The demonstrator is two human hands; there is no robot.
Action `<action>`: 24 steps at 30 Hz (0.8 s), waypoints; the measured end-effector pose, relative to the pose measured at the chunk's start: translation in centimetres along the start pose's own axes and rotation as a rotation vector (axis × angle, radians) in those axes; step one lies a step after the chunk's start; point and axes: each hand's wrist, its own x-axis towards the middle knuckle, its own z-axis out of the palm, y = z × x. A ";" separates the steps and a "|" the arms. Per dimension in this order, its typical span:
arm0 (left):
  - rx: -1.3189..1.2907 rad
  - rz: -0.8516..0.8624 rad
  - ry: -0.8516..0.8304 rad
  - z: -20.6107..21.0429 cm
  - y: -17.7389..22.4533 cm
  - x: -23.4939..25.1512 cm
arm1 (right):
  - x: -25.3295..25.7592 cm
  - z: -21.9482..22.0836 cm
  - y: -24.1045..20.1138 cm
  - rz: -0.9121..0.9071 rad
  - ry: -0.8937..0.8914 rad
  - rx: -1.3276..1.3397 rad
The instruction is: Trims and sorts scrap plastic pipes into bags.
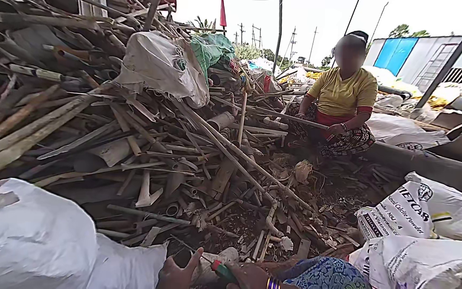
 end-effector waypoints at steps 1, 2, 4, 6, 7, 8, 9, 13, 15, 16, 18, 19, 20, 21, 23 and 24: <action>0.006 0.003 0.006 0.1 -0.1 0.0 | 0.1 0.1 0.0 0.034 -0.008 -0.011; 0.005 0.004 0.012 0.1 -0.1 0.0 | 0.4 0.3 0.2 0.079 -0.016 -0.016; 0.003 0.005 0.016 0.2 0.0 -0.1 | 1.2 0.7 1.1 0.186 -0.067 -0.026; 0.006 0.020 0.024 0.1 0.1 -0.2 | 1.4 0.9 1.5 0.216 -0.067 -0.018; 0.014 0.025 0.029 0.0 0.1 -0.2 | 1.1 0.9 1.1 0.195 -0.043 -0.007; 0.021 0.029 0.033 0.1 0.1 -0.2 | 0.7 0.9 0.5 0.157 -0.015 0.007; 0.022 0.028 0.030 0.1 0.2 -0.2 | 0.1 0.8 -0.3 0.119 0.008 0.034; 0.001 -0.007 0.022 0.3 0.1 -0.2 | 0.6 1.5 -0.5 0.164 -0.010 0.050; 0.000 -0.006 0.013 0.2 0.1 -0.2 | 1.2 1.5 0.4 0.238 -0.048 0.052; 0.006 0.002 0.010 0.1 0.1 -0.2 | 1.2 1.5 0.4 0.231 -0.051 0.059; 0.017 0.019 0.018 -0.1 0.1 -0.2 | 0.4 1.1 -0.6 0.136 -0.020 0.100; 0.015 0.025 0.024 0.0 0.1 -0.1 | 0.0 1.0 -1.3 0.092 -0.001 0.121; 0.010 0.027 0.034 0.2 0.1 0.0 | -0.2 0.9 -1.7 0.073 0.005 0.138; 0.003 0.024 0.038 0.3 0.1 0.0 | -0.1 1.1 -1.7 0.081 0.001 0.136; -0.011 0.026 0.050 0.5 0.1 0.2 | 1.0 1.7 -0.7 0.142 -0.014 0.106; -0.012 0.028 0.059 0.5 0.0 0.3 | 1.6 2.1 0.0 0.176 -0.021 0.109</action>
